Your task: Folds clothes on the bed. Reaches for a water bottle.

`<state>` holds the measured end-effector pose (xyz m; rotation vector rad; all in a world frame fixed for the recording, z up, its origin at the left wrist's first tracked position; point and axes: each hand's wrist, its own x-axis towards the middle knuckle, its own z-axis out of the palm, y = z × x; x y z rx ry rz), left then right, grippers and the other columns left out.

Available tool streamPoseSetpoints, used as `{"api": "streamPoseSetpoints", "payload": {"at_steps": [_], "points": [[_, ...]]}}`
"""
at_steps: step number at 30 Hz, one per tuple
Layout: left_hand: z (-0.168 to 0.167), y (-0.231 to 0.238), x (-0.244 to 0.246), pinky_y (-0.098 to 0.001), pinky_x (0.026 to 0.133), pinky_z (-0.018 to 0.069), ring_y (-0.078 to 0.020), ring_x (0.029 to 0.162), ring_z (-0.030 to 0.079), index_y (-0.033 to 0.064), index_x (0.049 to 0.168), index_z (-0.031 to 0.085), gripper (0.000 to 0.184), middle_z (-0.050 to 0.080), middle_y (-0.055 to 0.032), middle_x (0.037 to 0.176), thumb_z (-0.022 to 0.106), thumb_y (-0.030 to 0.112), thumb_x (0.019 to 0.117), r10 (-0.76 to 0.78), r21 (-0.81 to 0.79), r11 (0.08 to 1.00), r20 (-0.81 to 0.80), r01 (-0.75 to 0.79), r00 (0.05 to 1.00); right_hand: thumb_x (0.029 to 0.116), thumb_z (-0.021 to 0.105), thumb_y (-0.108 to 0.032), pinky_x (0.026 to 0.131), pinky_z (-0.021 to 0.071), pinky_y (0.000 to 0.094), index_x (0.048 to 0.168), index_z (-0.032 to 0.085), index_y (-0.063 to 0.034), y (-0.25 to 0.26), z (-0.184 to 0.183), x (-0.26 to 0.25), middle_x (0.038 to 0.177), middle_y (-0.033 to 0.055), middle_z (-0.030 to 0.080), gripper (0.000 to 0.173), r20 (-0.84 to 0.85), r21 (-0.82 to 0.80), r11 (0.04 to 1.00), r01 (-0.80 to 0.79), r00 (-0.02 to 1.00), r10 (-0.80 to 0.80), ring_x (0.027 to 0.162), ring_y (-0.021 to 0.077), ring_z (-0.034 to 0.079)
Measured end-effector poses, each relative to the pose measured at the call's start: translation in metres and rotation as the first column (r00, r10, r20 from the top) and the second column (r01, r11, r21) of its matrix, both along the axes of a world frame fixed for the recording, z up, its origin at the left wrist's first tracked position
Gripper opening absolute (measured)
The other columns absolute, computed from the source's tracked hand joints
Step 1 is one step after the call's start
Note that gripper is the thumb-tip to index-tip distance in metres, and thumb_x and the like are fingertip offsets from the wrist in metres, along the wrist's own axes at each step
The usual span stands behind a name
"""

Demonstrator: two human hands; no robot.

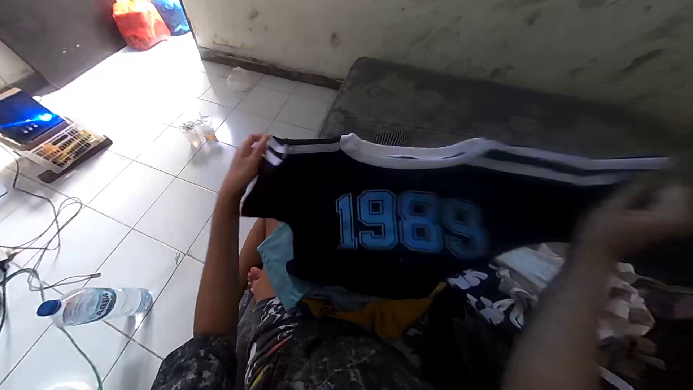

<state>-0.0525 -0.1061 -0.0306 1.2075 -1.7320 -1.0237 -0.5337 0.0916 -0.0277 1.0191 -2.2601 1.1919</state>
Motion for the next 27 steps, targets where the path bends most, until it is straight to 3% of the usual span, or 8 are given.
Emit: {"api": "streamPoseSetpoints", "payload": {"at_steps": [3, 9, 13, 19, 21, 23, 25, 27], "points": [[-0.071, -0.015, -0.016, -0.0548, 0.099, 0.0499, -0.0434, 0.113, 0.064, -0.0115, 0.144, 0.042, 0.044, 0.057, -0.0344, 0.133, 0.042, 0.018, 0.1109, -0.024, 0.166, 0.986, 0.2, -0.01, 0.98, 0.1098, 0.043, -0.032, 0.117, 0.0288, 0.0654, 0.146, 0.045, 0.0135, -0.013, -0.058, 0.006, 0.144, 0.0416, 0.046, 0.058, 0.174, 0.323, 0.922, -0.215, 0.971, 0.165, 0.138, 0.0564, 0.043], [-0.136, 0.019, -0.038, -0.0512, 0.112, 0.0412, -0.0428, 0.131, 0.054, -0.0127, 0.141, 0.046, 0.049, 0.054, -0.0337, 0.139, 0.052, 0.023, 0.1076, -0.14, 0.389, 0.921, 0.284, 0.02, 0.949, 0.1044, 0.059, -0.02, 0.112, 0.0317, 0.0694, 0.145, 0.044, 0.0138, 0.006, -0.14, 0.07, 0.149, 0.0445, 0.037, 0.055, 0.489, 0.525, 0.737, -0.426, 0.86, 0.148, 0.138, 0.0622, 0.037], [-0.138, 0.009, -0.058, -0.0602, 0.113, 0.0363, -0.0467, 0.136, 0.048, -0.0081, 0.141, 0.051, 0.055, 0.053, -0.0319, 0.141, 0.054, 0.034, 0.1059, -0.119, 0.332, 0.942, 0.454, -0.043, 0.883, 0.1029, 0.063, -0.027, 0.107, 0.039, 0.0666, 0.144, 0.043, 0.0152, 0.024, -0.13, 0.12, 0.139, 0.0447, 0.045, 0.062, 0.453, 0.497, 0.824, -0.271, 0.891, 0.019, 0.13, 0.0608, 0.046], [-0.139, -0.027, -0.111, -0.0649, 0.117, 0.0246, -0.0473, 0.142, 0.04, -0.0075, 0.145, 0.048, 0.063, 0.048, -0.0318, 0.147, 0.058, 0.04, 0.1041, -0.213, 0.275, 0.959, 0.542, 0.068, 0.813, 0.1019, 0.059, -0.049, 0.1, 0.0429, 0.0689, 0.135, 0.053, 0.0148, 0.058, -0.102, 0.15, 0.123, 0.0395, 0.062, 0.072, 0.645, 0.686, 0.515, -0.515, 0.758, -0.101, 0.118, 0.0558, 0.059], [-0.15, -0.038, -0.127, -0.0654, 0.116, 0.0265, -0.0474, 0.14, 0.044, -0.0083, 0.141, 0.052, 0.056, 0.052, -0.0323, 0.143, 0.055, 0.036, 0.1062, -0.278, 0.29, 0.948, 0.565, 0.129, 0.777, 0.0995, 0.067, -0.039, 0.106, 0.0409, 0.0648, 0.135, 0.053, 0.0163, 0.068, -0.1, 0.157, 0.126, 0.0398, 0.06, 0.067, 0.707, 0.609, 0.543, -0.578, 0.706, -0.043, 0.123, 0.0539, 0.057], [-0.162, -0.046, -0.135, -0.0656, 0.106, 0.0399, -0.0486, 0.128, 0.055, -0.0076, 0.13, 0.061, 0.044, 0.061, -0.0322, 0.13, 0.052, 0.029, 0.1081, -0.277, 0.257, 0.954, 0.564, 0.154, 0.778, 0.0947, 0.075, -0.02, 0.105, 0.0454, 0.0527, 0.122, 0.061, 0.0169, 0.081, -0.104, 0.165, 0.119, 0.0343, 0.065, 0.048, 0.781, 0.387, 0.724, -0.571, 0.62, 0.072, 0.117, 0.0414, 0.062], [-0.164, -0.048, -0.134, -0.068, 0.1, 0.0443, -0.0521, 0.119, 0.06, -0.0062, 0.129, 0.062, 0.039, 0.064, -0.0338, 0.122, 0.048, 0.025, 0.1095, -0.172, 0.174, 0.98, 0.501, 0.097, 0.848, 0.0898, 0.071, -0.005, 0.089, 0.0553, 0.0283, 0.11, 0.066, 0.0099, 0.092, -0.105, 0.169, 0.1, 0.0122, 0.072, 0.026, 0.859, 0.069, 0.89, -0.451, 0.48, 0.177, 0.094, 0.0113, 0.068], [-0.161, -0.049, -0.123, -0.0709, 0.092, 0.0465, -0.0549, 0.111, 0.062, -0.0033, 0.13, 0.061, 0.039, 0.066, -0.0344, 0.116, 0.045, 0.026, 0.1105, -0.015, 0.067, 0.998, 0.428, -0.015, 0.904, 0.0905, 0.061, 0.002, 0.076, 0.0604, 0.0214, 0.11, 0.061, 0.0041, 0.102, -0.099, 0.167, 0.091, 0.0006, 0.073, 0.02, 0.931, -0.143, 0.949, -0.281, 0.288, 0.225, 0.081, 0.0018, 0.071]]}}
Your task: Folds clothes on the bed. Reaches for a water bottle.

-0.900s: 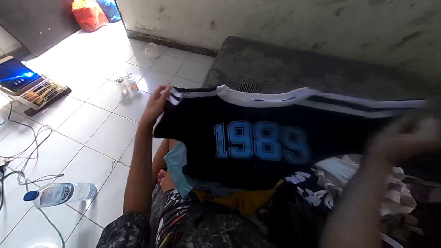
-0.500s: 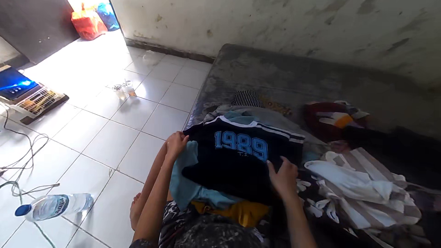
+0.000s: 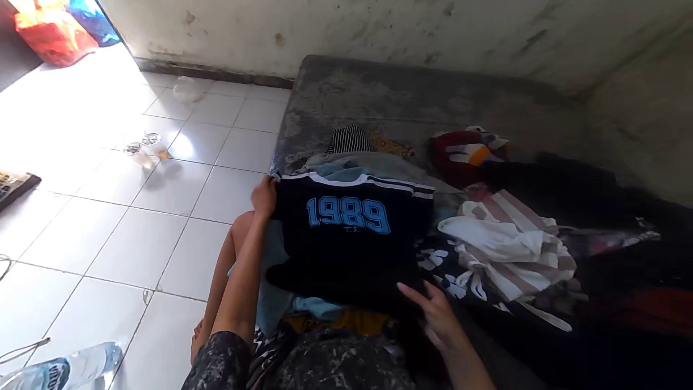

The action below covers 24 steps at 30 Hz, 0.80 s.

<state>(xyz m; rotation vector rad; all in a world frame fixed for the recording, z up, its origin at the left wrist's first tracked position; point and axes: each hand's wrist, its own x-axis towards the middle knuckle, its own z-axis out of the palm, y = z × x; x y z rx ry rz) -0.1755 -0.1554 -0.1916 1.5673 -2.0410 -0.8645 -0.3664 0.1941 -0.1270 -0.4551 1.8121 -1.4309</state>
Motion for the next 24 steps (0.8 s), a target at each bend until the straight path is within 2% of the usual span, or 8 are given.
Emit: {"api": "streamPoseSetpoints", "payload": {"at_steps": [3, 7, 10, 13, 15, 18, 21, 24], "points": [[0.006, -0.005, 0.028, -0.0722, 0.087, 0.0473, -0.0548, 0.109, 0.063, 0.0001, 0.129, 0.063, 0.038, 0.066, -0.0328, 0.114, 0.046, 0.029, 0.1103, 0.108, -0.079, 0.991, -0.05, -0.112, 0.993, 0.0952, 0.06, 0.003, 0.077, 0.0577, 0.0196, 0.117, 0.059, 0.0071, 0.02, 0.002, -0.017, 0.094, 0.0028, 0.07, 0.022, 0.018, 0.112, 0.993, 0.045, 0.999, -0.048, 0.081, 0.0004, 0.067], [0.007, -0.035, 0.051, -0.0668, 0.107, 0.0379, -0.0495, 0.128, 0.055, -0.0056, 0.128, 0.064, 0.037, 0.062, -0.0327, 0.13, 0.049, 0.023, 0.1091, 0.319, 0.156, 0.942, -0.138, -0.297, 0.938, 0.0915, 0.065, 0.004, 0.081, 0.0558, 0.0205, 0.114, 0.061, 0.0095, 0.046, -0.005, -0.05, 0.095, 0.0063, 0.07, 0.024, -0.13, 0.255, 0.963, -0.085, 0.984, 0.121, 0.084, 0.0006, 0.066], [-0.004, -0.037, 0.052, -0.0574, 0.109, 0.0387, -0.0422, 0.128, 0.055, -0.0062, 0.126, 0.065, 0.037, 0.062, -0.0303, 0.131, 0.052, 0.023, 0.1079, 0.585, 0.388, 0.793, -0.272, -0.469, 0.764, 0.0901, 0.068, 0.003, 0.082, 0.0545, 0.0214, 0.111, 0.062, 0.01, 0.055, 0.001, -0.061, 0.094, 0.008, 0.07, 0.023, -0.147, 0.354, 0.911, -0.212, 0.949, 0.279, 0.084, 0.001, 0.065], [-0.014, -0.029, 0.045, -0.054, 0.104, 0.0427, -0.0379, 0.122, 0.057, -0.0068, 0.126, 0.064, 0.037, 0.062, -0.0285, 0.128, 0.053, 0.023, 0.1075, 0.731, 0.539, 0.673, -0.382, -0.507, 0.565, 0.0897, 0.068, 0.004, 0.083, 0.0538, 0.0201, 0.108, 0.063, 0.0094, 0.056, 0.006, -0.061, 0.092, 0.0066, 0.07, 0.02, -0.115, 0.39, 0.867, -0.311, 0.917, 0.381, 0.083, -0.0004, 0.065], [-0.026, -0.027, 0.05, -0.0548, 0.103, 0.0429, -0.0384, 0.121, 0.057, -0.0067, 0.125, 0.064, 0.037, 0.061, -0.0289, 0.128, 0.053, 0.024, 0.1079, 0.706, 0.542, 0.693, -0.38, -0.475, 0.598, 0.0897, 0.069, 0.005, 0.078, 0.0538, 0.018, 0.105, 0.064, 0.0074, 0.057, 0.005, -0.061, 0.087, 0.0036, 0.071, 0.016, -0.084, 0.427, 0.842, -0.329, 0.913, 0.399, 0.078, -0.0022, 0.065], [-0.039, -0.023, 0.073, -0.0572, 0.105, 0.0421, -0.0406, 0.119, 0.059, -0.0083, 0.126, 0.063, 0.041, 0.062, -0.0312, 0.126, 0.05, 0.026, 0.1093, 0.524, 0.491, 0.806, -0.335, -0.329, 0.783, 0.0902, 0.072, 0.0, 0.051, 0.0464, 0.0161, 0.097, 0.064, 0.0, 0.057, 0.002, -0.063, 0.071, -0.0011, 0.067, 0.011, -0.026, 0.489, 0.791, -0.368, 0.9, 0.435, 0.054, -0.0015, 0.057], [-0.023, -0.006, 0.094, -0.0519, 0.095, 0.0484, -0.0338, 0.104, 0.063, -0.0093, 0.121, 0.063, 0.052, 0.065, -0.0271, 0.116, 0.048, 0.039, 0.1084, 0.315, 0.516, 0.846, -0.289, -0.13, 0.904, 0.0859, 0.073, -0.005, 0.072, 0.0559, 0.0197, 0.092, 0.068, -0.0009, 0.061, -0.002, -0.063, 0.077, -0.0033, 0.07, 0.009, -0.089, 0.356, 0.842, -0.405, 0.882, 0.462, 0.07, -0.0016, 0.066], [-0.013, 0.001, 0.11, -0.0407, 0.088, 0.0535, -0.0187, 0.091, 0.065, -0.005, 0.121, 0.063, 0.04, 0.068, -0.0163, 0.106, 0.051, 0.031, 0.1079, 0.079, 0.478, 0.868, -0.398, 0.133, 0.914, 0.086, 0.062, -0.004, 0.077, 0.0599, 0.0189, 0.098, 0.065, -0.0097, 0.059, 0.005, -0.051, 0.082, -0.0125, 0.074, 0.014, -0.057, 0.092, 0.963, -0.254, 0.964, 0.26, 0.077, -0.0035, 0.07]]}}
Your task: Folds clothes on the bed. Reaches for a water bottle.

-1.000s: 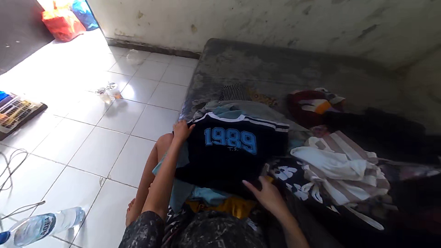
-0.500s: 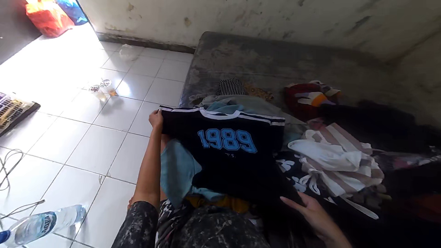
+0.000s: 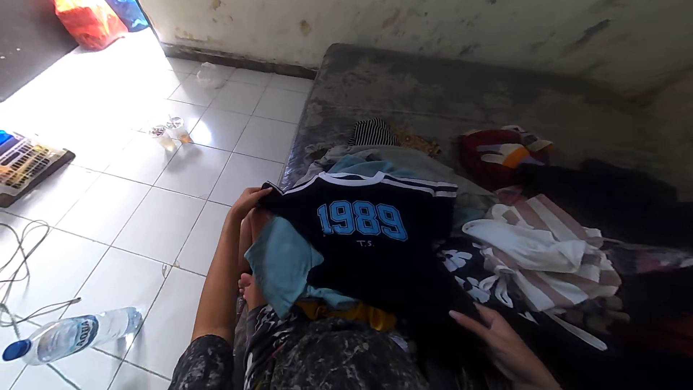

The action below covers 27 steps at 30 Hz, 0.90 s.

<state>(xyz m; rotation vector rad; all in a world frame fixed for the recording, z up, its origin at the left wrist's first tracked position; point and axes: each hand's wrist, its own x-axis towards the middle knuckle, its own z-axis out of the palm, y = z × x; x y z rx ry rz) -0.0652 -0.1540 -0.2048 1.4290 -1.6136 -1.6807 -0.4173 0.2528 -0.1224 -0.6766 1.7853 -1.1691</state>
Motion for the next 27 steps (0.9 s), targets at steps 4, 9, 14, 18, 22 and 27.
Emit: {"api": "streamPoseSetpoints", "payload": {"at_steps": [4, 9, 14, 18, 22, 27], "points": [[0.032, 0.01, 0.002, -0.0431, 0.087, 0.0543, -0.0212, 0.094, 0.065, -0.0046, 0.135, 0.051, 0.039, 0.065, -0.0202, 0.111, 0.035, 0.023, 0.1128, 0.06, -0.162, 0.984, -0.094, -0.075, 0.994, 0.0959, 0.054, -0.012, 0.078, 0.062, 0.0208, 0.109, 0.063, -0.0244, -0.005, 0.012, 0.013, 0.093, -0.0147, 0.077, 0.02, 0.384, -0.273, 0.913, 0.304, 0.904, -0.186, 0.085, -0.0021, 0.072], [0.052, 0.012, 0.023, -0.0616, 0.098, 0.0448, -0.0482, 0.104, 0.064, -0.0127, 0.13, 0.057, 0.036, 0.065, -0.0366, 0.113, 0.05, 0.015, 0.1088, 0.162, -0.32, 0.944, 0.226, -0.084, 0.961, 0.101, 0.047, 0.0, 0.061, 0.0596, 0.0221, 0.134, 0.043, -0.0013, -0.009, 0.004, 0.008, 0.097, -0.0002, 0.066, 0.033, 0.127, 0.143, 0.989, 0.042, 0.99, -0.061, 0.07, 0.0031, 0.068], [0.03, 0.052, 0.063, -0.0569, 0.086, 0.0529, -0.0414, 0.092, 0.067, -0.0112, 0.126, 0.058, 0.037, 0.067, -0.0302, 0.106, 0.05, 0.021, 0.109, 0.263, -0.262, 0.949, 0.361, -0.173, 0.895, 0.1015, 0.064, -0.014, 0.08, 0.059, 0.0488, 0.136, 0.05, 0.0118, -0.032, 0.008, 0.0, 0.107, 0.0287, 0.068, 0.045, -0.241, 0.581, 0.757, -0.3, 0.825, 0.511, 0.086, 0.0335, 0.072], [0.052, 0.125, 0.045, -0.0305, 0.072, 0.0515, -0.0111, 0.071, 0.059, -0.0084, 0.114, 0.065, 0.044, 0.067, -0.0126, 0.093, 0.039, 0.027, 0.1119, 0.075, -0.014, 0.997, 0.219, -0.074, 0.973, 0.1054, 0.058, -0.022, 0.091, 0.0468, 0.0718, 0.131, 0.056, 0.0137, -0.078, 0.005, 0.0, 0.112, 0.0374, 0.066, 0.043, -0.558, 0.425, 0.874, -0.238, 0.691, 0.46, 0.103, 0.0562, 0.065], [0.055, 0.181, -0.009, -0.0252, 0.066, 0.0528, -0.0071, 0.067, 0.061, -0.0064, 0.131, 0.058, 0.04, 0.07, -0.0109, 0.1, 0.042, 0.025, 0.1114, -0.027, 0.15, 0.988, 0.009, 0.026, 1.0, 0.1099, 0.048, -0.03, 0.104, 0.0394, 0.0708, 0.15, 0.035, 0.0133, -0.138, -0.018, -0.005, 0.133, 0.044, 0.053, 0.06, -0.602, 0.43, 0.902, -0.044, 0.73, 0.323, 0.124, 0.0601, 0.054], [0.046, 0.17, -0.042, -0.0354, 0.078, 0.0564, -0.0195, 0.081, 0.067, -0.0079, 0.137, 0.053, 0.044, 0.066, -0.0213, 0.113, 0.053, 0.025, 0.1077, 0.115, 0.056, 0.991, 0.073, -0.12, 0.991, 0.1, 0.065, -0.009, 0.106, 0.042, 0.0569, 0.153, 0.029, 0.0109, -0.157, -0.039, -0.005, 0.144, 0.0422, 0.044, 0.067, -0.496, 0.09, 0.978, 0.19, 0.86, -0.122, 0.127, 0.0508, 0.051]]}}
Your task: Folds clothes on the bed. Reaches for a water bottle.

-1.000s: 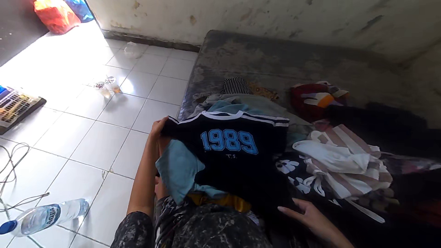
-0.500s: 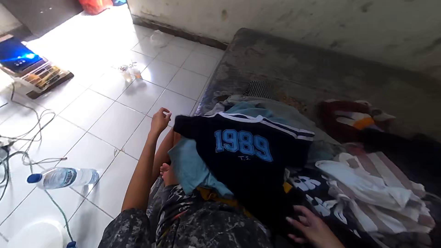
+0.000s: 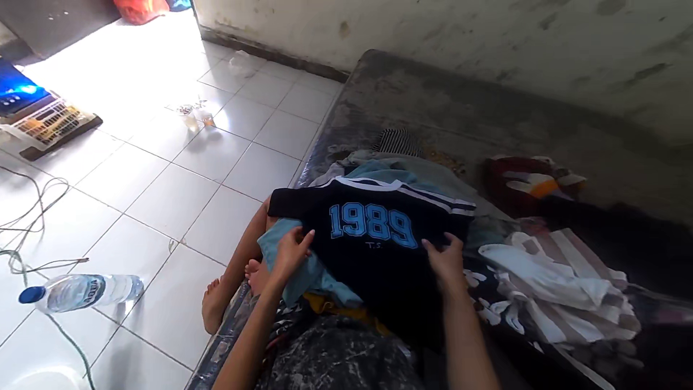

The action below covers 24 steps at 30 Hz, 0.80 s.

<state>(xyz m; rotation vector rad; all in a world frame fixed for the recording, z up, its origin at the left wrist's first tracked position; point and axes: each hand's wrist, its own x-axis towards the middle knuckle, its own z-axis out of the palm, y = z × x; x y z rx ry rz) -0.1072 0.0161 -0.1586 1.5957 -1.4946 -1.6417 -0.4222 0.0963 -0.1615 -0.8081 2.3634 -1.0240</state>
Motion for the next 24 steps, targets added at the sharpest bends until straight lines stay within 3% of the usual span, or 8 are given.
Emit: {"api": "streamPoseSetpoints", "payload": {"at_steps": [2, 4, 9, 13, 16, 18, 20, 24], "points": [[-0.003, -0.011, -0.007, -0.0418, 0.087, 0.0538, -0.0257, 0.091, 0.066, -0.0116, 0.122, 0.061, 0.037, 0.066, -0.0254, 0.109, 0.057, 0.022, 0.1054, -0.032, -0.114, 0.993, -0.046, 0.027, 0.998, 0.0991, 0.058, 0.003, 0.102, 0.0428, 0.0416, 0.15, 0.04, 0.0071, 0.002, -0.001, -0.002, 0.151, 0.031, 0.042, 0.054, 0.252, -0.212, 0.971, 0.107, 0.966, -0.052, 0.122, 0.0325, 0.052], [-0.001, -0.018, -0.015, -0.0377, 0.091, 0.0501, -0.0209, 0.096, 0.063, -0.0135, 0.112, 0.064, 0.03, 0.067, -0.0227, 0.105, 0.055, 0.014, 0.1042, -0.017, -0.245, 0.969, -0.205, -0.035, 0.979, 0.1032, 0.044, -0.002, 0.103, 0.0432, 0.0277, 0.152, 0.038, 0.0003, 0.007, 0.001, -0.015, 0.156, 0.0143, 0.04, 0.049, 0.458, -0.32, 0.944, 0.08, 0.886, 0.079, 0.128, 0.0124, 0.05], [0.004, -0.02, -0.017, -0.0323, 0.095, 0.0547, -0.0091, 0.105, 0.066, -0.0095, 0.138, 0.044, 0.036, 0.064, -0.0118, 0.118, 0.043, 0.009, 0.1071, 0.03, -0.152, 0.976, -0.61, -0.155, 0.792, 0.0967, 0.049, 0.004, 0.1, 0.0471, 0.0208, 0.153, 0.036, 0.0034, 0.019, 0.018, -0.039, 0.157, 0.0135, 0.041, 0.057, 0.315, -0.415, 0.906, -0.085, 0.921, 0.231, 0.128, 0.0061, 0.053], [0.025, 0.008, 0.028, -0.0425, 0.109, 0.0474, -0.0273, 0.123, 0.062, -0.0118, 0.145, 0.042, 0.05, 0.06, -0.0268, 0.134, 0.057, 0.009, 0.1022, -0.327, -0.206, 0.933, -0.139, 0.295, 0.935, 0.0903, 0.066, 0.012, 0.114, 0.0388, 0.0513, 0.136, 0.058, 0.0101, 0.039, 0.038, -0.05, 0.145, 0.0291, 0.054, 0.046, 0.076, 0.034, 0.953, -0.3, 0.952, 0.296, 0.138, 0.0393, 0.049], [0.042, 0.03, 0.051, -0.0548, 0.107, 0.0442, -0.0423, 0.12, 0.062, -0.0127, 0.138, 0.049, 0.047, 0.064, -0.0318, 0.123, 0.062, 0.016, 0.1025, -0.53, 0.002, 0.835, 0.269, 0.55, 0.804, 0.0923, 0.074, -0.003, 0.104, 0.0406, 0.0663, 0.131, 0.065, 0.0036, 0.045, 0.054, -0.041, 0.132, 0.034, 0.06, 0.041, -0.016, 0.442, 0.843, -0.305, 0.938, 0.347, 0.123, 0.0517, 0.057], [0.063, 0.04, 0.044, -0.0588, 0.104, 0.0451, -0.0474, 0.118, 0.061, -0.0117, 0.143, 0.045, 0.059, 0.062, -0.0341, 0.123, 0.064, 0.027, 0.1025, -0.522, 0.196, 0.846, 0.495, 0.497, 0.694, 0.0969, 0.069, -0.009, 0.101, 0.0396, 0.0718, 0.129, 0.067, 0.0022, 0.042, 0.065, -0.02, 0.131, 0.0373, 0.058, 0.034, -0.153, 0.544, 0.821, -0.176, 0.94, 0.304, 0.122, 0.0561, 0.055], [0.081, 0.045, 0.022, -0.0624, 0.108, 0.0404, -0.0506, 0.129, 0.054, -0.0095, 0.151, 0.037, 0.073, 0.054, -0.0356, 0.138, 0.063, 0.038, 0.1017, -0.406, 0.149, 0.893, 0.673, 0.424, 0.619, 0.0994, 0.063, -0.007, 0.1, 0.0423, 0.0679, 0.121, 0.069, 0.0067, 0.037, 0.07, -0.003, 0.127, 0.0376, 0.059, 0.027, -0.289, 0.412, 0.899, -0.146, 0.915, 0.28, 0.118, 0.0545, 0.057], [0.053, 0.031, -0.033, -0.072, 0.117, 0.0193, -0.0508, 0.145, 0.037, -0.0082, 0.147, 0.047, 0.064, 0.046, -0.0313, 0.152, 0.067, 0.029, 0.0983, -0.188, -0.451, 0.758, 0.541, 0.472, 0.819, 0.101, 0.052, 0.002, 0.096, 0.0539, 0.0476, 0.118, 0.068, 0.0125, 0.01, 0.033, 0.005, 0.119, 0.0317, 0.067, 0.026, -0.28, -0.101, 0.924, -0.369, 0.902, 0.329, 0.108, 0.0392, 0.068]]}}
